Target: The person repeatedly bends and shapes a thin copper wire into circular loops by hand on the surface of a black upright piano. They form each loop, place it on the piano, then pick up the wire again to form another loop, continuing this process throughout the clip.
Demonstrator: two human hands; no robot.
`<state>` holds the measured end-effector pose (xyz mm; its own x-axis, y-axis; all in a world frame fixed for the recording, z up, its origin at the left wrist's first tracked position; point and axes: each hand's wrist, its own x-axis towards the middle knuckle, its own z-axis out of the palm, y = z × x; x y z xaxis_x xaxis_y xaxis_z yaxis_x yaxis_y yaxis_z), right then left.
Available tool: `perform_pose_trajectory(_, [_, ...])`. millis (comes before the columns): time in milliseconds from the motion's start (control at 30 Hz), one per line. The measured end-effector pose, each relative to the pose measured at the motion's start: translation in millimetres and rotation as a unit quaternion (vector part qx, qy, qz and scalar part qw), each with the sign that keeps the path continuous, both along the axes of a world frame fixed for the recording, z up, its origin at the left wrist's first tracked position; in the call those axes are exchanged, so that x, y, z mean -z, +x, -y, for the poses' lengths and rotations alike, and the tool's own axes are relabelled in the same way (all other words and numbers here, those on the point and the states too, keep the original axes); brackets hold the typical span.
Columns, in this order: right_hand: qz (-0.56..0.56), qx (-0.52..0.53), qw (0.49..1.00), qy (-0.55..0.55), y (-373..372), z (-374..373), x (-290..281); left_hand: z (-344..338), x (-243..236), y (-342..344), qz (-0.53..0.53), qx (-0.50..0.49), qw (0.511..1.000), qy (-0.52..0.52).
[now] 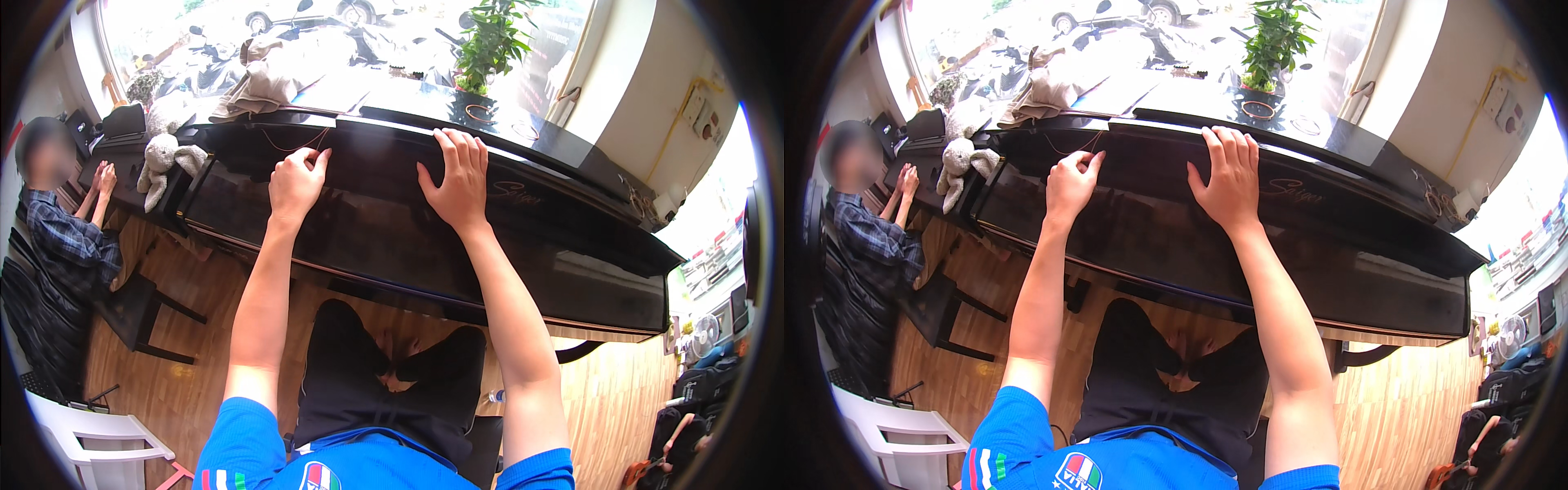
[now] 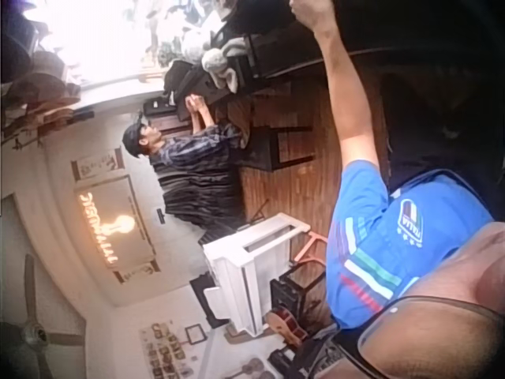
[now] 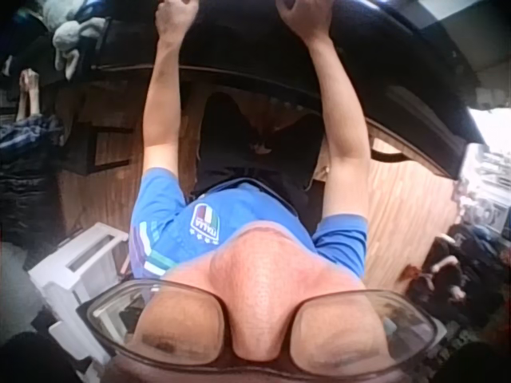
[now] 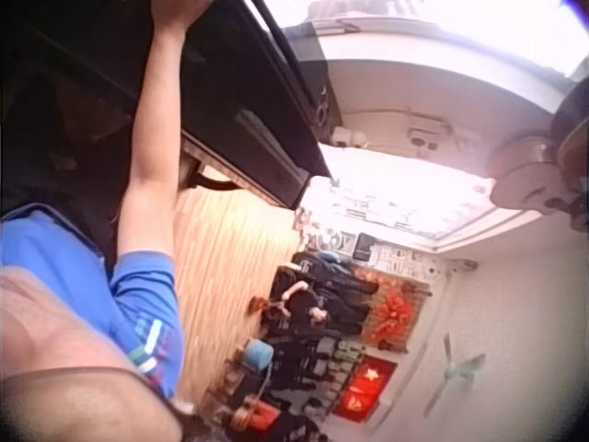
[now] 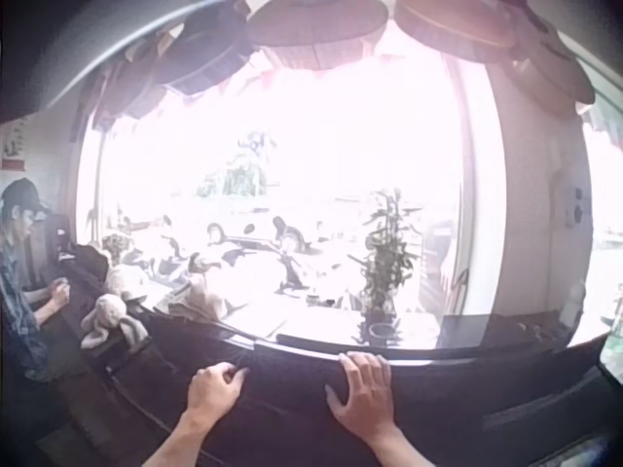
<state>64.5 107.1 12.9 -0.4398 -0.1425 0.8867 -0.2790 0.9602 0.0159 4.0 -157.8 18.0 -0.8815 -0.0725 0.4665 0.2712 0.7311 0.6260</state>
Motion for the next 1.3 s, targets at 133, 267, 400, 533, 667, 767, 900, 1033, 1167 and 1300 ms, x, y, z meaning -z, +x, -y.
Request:
perform_pose_trajectory(133, [0.001,0.001,1.0,-0.001,0.1,-0.2,-0.4,3.8,-0.9,-1.6,-0.007,-0.001,1.0,-0.009])
perform_pose_trajectory(267, [0.002,-0.001,1.0,-0.003,0.4,1.5,-1.1,12.7,5.4,-7.2,-0.033,0.001,0.999,-0.015])
perform_pose_trajectory(400, [0.005,0.002,1.0,-0.005,1.2,0.0,-1.8,26.0,13.1,-6.0,-0.08,0.014,0.996,-0.04])
perform_pose_trajectory(533, [0.0,-0.008,1.0,-0.012,2.1,-3.0,-1.7,52.7,13.3,8.5,-0.118,0.008,0.989,-0.087])
perform_pose_trajectory(667, [-0.004,-0.016,1.0,-0.02,-1.1,1.3,2.8,98.9,15.2,11.1,-0.158,-0.059,0.978,-0.121])
perform_pose_trajectory(767, [-0.008,-0.011,1.0,-0.019,0.1,-1.0,1.4,129.8,26.5,-5.4,-0.18,-0.032,0.975,-0.123])
perform_pose_trajectory(900, [-0.006,-0.005,1.0,-0.014,-1.2,-2.0,3.1,156.7,39.3,-15.7,-0.148,-0.039,0.981,-0.124])
perform_pose_trajectory(1033, [-0.002,0.002,1.0,-0.01,-2.4,1.1,3.4,172.9,51.3,-31.0,-0.069,-0.053,0.995,-0.051])
perform_pose_trajectory(1167, [0.0,0.011,1.0,-0.01,-0.7,-0.9,4.3,146.8,44.2,-39.5,-0.063,-0.042,0.997,-0.017])
perform_pose_trajectory(1300, [-0.002,0.007,1.0,-0.008,-3.4,2.8,4.3,144.2,54.5,-66.1,-0.093,0.034,0.991,0.095])
